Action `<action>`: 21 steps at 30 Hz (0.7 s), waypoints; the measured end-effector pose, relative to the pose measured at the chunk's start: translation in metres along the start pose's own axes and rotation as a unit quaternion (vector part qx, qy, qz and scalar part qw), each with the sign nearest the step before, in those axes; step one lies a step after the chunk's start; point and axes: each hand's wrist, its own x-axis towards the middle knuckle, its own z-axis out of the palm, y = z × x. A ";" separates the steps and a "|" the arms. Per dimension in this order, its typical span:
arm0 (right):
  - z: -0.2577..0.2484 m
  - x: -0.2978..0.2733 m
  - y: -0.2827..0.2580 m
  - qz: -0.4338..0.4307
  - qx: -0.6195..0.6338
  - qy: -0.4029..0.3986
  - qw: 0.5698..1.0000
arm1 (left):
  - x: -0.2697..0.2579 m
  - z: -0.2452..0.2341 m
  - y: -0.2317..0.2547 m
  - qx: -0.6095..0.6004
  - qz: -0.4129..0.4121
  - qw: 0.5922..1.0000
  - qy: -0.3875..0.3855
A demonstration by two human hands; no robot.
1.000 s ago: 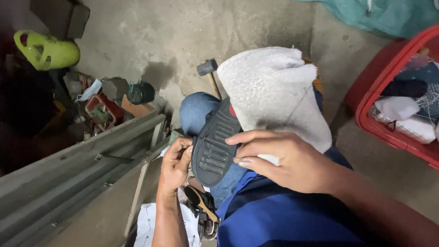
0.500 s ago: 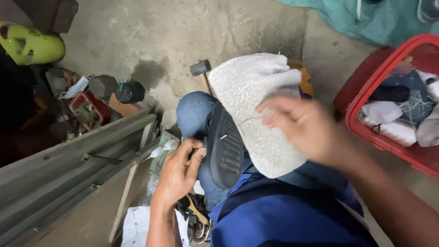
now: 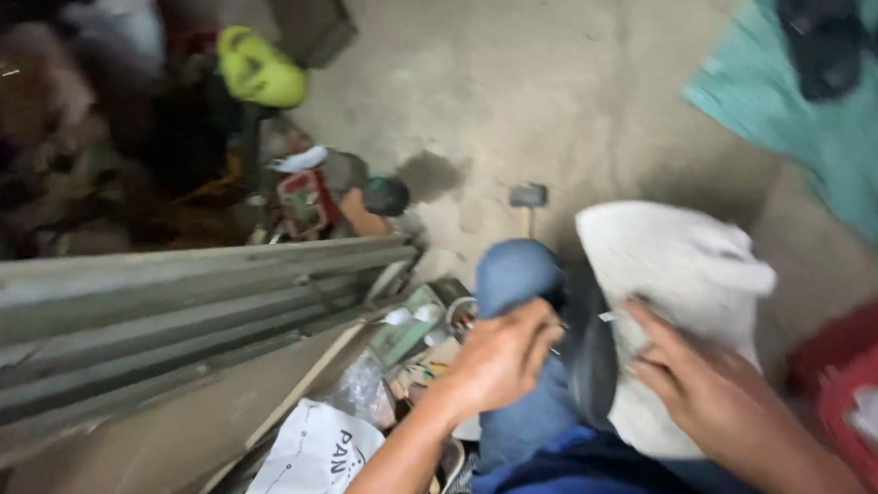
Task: Hand-stitching the sole of a black sandal using a needle and thread in a shoe repair setting.
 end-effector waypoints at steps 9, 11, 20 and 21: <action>0.010 0.009 0.001 0.012 -0.202 0.015 0.979 | -0.001 -0.016 0.006 -0.047 0.011 0.994 -0.094; 0.009 0.002 -0.003 -0.026 -0.222 -0.064 0.973 | -0.001 -0.016 0.005 -0.049 -0.007 0.995 -0.092; -0.019 -0.019 0.020 0.170 -0.284 0.050 0.942 | -0.001 -0.015 -0.025 -0.147 0.018 0.977 -0.155; -0.015 -0.018 0.040 0.170 -0.283 0.051 0.942 | -0.001 -0.014 -0.026 -0.147 0.019 0.977 -0.156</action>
